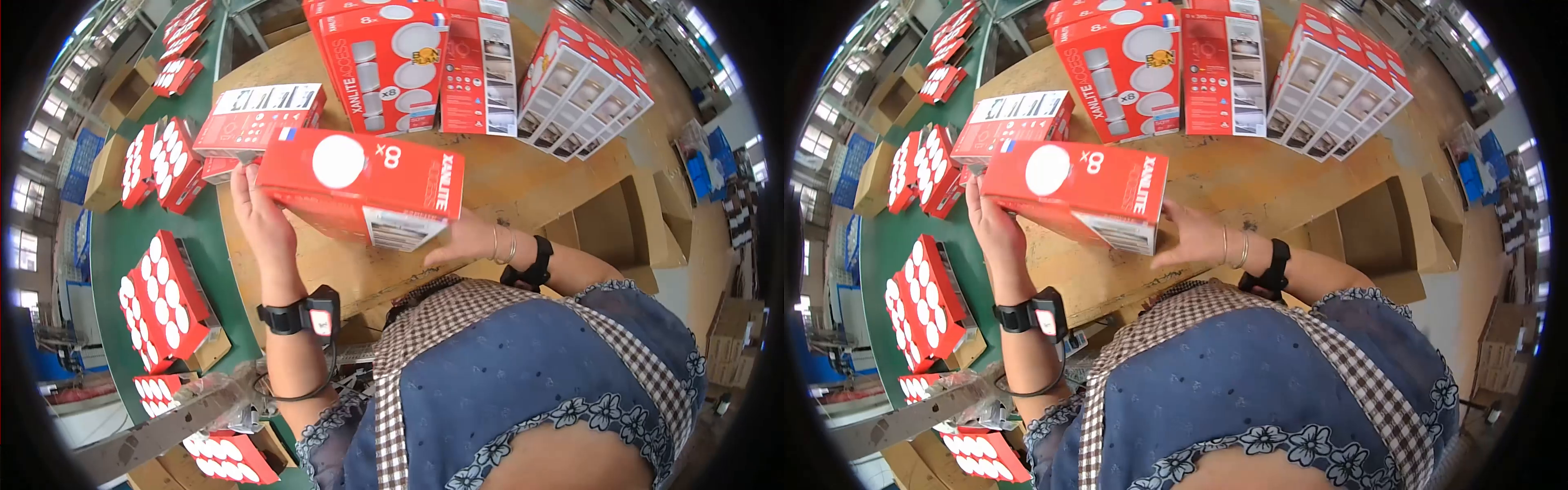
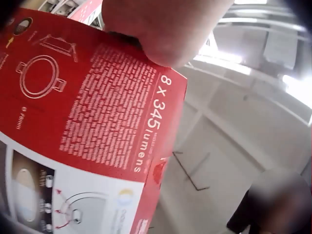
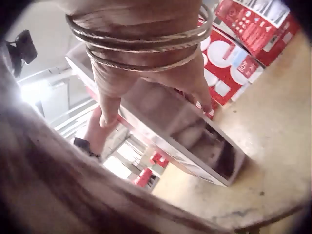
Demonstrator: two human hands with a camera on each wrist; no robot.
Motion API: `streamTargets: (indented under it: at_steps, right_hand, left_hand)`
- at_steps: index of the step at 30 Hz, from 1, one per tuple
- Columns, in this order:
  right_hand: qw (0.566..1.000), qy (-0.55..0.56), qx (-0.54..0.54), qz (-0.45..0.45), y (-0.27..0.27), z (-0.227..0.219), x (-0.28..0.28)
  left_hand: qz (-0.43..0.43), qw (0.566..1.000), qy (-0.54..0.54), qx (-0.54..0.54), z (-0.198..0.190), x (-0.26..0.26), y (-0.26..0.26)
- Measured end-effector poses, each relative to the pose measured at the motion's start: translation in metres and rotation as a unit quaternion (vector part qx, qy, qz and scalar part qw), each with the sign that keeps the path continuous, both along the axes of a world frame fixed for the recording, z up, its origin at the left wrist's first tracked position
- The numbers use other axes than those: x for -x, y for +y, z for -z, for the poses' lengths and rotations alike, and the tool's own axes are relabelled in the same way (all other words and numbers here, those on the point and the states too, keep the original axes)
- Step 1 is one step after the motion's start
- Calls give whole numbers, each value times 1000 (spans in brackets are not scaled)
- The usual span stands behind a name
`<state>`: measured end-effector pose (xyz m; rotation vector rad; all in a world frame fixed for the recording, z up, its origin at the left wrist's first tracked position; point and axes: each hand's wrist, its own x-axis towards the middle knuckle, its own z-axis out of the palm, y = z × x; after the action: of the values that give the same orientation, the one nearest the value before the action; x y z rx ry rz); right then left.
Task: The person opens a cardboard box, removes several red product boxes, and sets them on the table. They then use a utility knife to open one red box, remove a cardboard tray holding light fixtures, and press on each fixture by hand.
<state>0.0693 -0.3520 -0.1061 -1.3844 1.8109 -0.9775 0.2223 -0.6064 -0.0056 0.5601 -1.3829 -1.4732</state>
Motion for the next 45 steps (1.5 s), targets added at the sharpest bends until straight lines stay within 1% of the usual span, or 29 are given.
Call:
streamTargets:
  at_steps: [2, 4, 5, 6, 7, 8, 9, 10, 11, 12, 13, 14, 16, 18, 20, 22, 23, 24, 26, 27, 29, 30, 32, 34, 35, 37, 39, 42, 45]
  right_hand:
    - [990, -66, 122, 38, -2, -45, -2]
    - [981, -49, 184, -26, -5, -79, 5]
    - [980, -49, 189, -25, -8, -98, 4]
    - [973, 7, 226, -40, -13, -115, 1]
    - [962, 63, 261, -55, -18, -125, -2]
    - [960, 61, 266, -58, -25, -129, -7]
    - [963, 55, 263, -30, -30, -131, -14]
    - [964, 49, 260, -4, -36, -133, -18]
    - [961, 23, 275, 12, -40, -133, -19]
    - [960, 23, 277, 8, -44, -134, -21]
    - [959, 56, 278, 12, -46, -135, -22]
    - [956, 88, 278, 16, -47, -136, -22]
    - [951, 81, 298, 13, -47, -131, -25]
    - [950, 109, 293, 8, -43, -127, -24]
    - [948, 120, 294, -6, -43, -130, -24]
    - [912, 172, 370, -46, -49, -128, -19]
    - [903, 184, 385, -53, -50, -132, -18]
    - [902, 181, 387, -59, -52, -131, -17]
    - [909, 135, 385, -85, -56, -128, -14]
    - [908, 131, 387, -91, -58, -126, -12]
    - [908, 77, 402, -95, -59, -122, -6]
    - [908, 74, 401, -97, -58, -121, -4]
    - [910, 68, 404, -68, -56, -121, 3]
    - [904, 79, 414, -64, -55, -120, 10]
    - [911, 83, 399, -68, -53, -120, 12]
    - [917, 85, 383, -72, -50, -119, 12]
    - [925, 80, 370, -25, -47, -117, 8]
    - [924, 80, 374, -18, -47, -115, 14]
    - [925, 93, 367, -20, -43, -115, 14]
  left_hand:
    - [5, 1000, -4, 1, 8, 4, 4]
    - [29, 999, -6, 26, 11, 1, -3]
    - [3, 1000, 7, 11, 2, 6, 3]
    - [2, 1000, 6, 17, 1, 6, -1]
    - [2, 999, -21, 31, 4, 3, -6]
    - [1, 998, -48, 44, 5, 2, -11]
    - [-98, 982, -116, 115, 8, 2, -13]
    - [-103, 981, -116, 118, 7, -3, -18]
    - [-137, 953, -165, 214, 3, -10, -19]
    - [-168, 913, -212, 305, -6, -20, -19]
    - [-184, 873, -260, 370, -15, -30, -11]
    - [-189, 872, -260, 368, -19, -40, -5]
    - [-54, 915, -299, 267, -22, -57, 5]
    - [-53, 917, -272, 286, -29, -60, 21]
    - [-17, 954, -243, 174, -36, -64, 38]
    - [-32, 955, -242, 168, -39, -67, 47]
    - [-42, 942, -261, 206, -45, -66, 54]
    - [-51, 928, -280, 242, -49, -66, 60]
    - [-65, 929, -282, 230, -50, -66, 67]
    - [-76, 929, -288, 218, -49, -66, 69]
    - [-90, 929, -296, 203, -49, -63, 73]
    - [-98, 935, -284, 187, -51, -61, 75]
    - [-105, 941, -270, 173, -53, -54, 75]
    - [-120, 923, -290, 222, -54, -49, 76]
    - [-121, 923, -291, 222, -56, -48, 78]
    - [-156, 900, -330, 238, -58, -46, 84]
    - [-174, 906, -318, 220, -52, -48, 87]
    - [-188, 914, -304, 191, -52, -46, 94]
    - [-185, 909, -303, 219, -50, -39, 97]
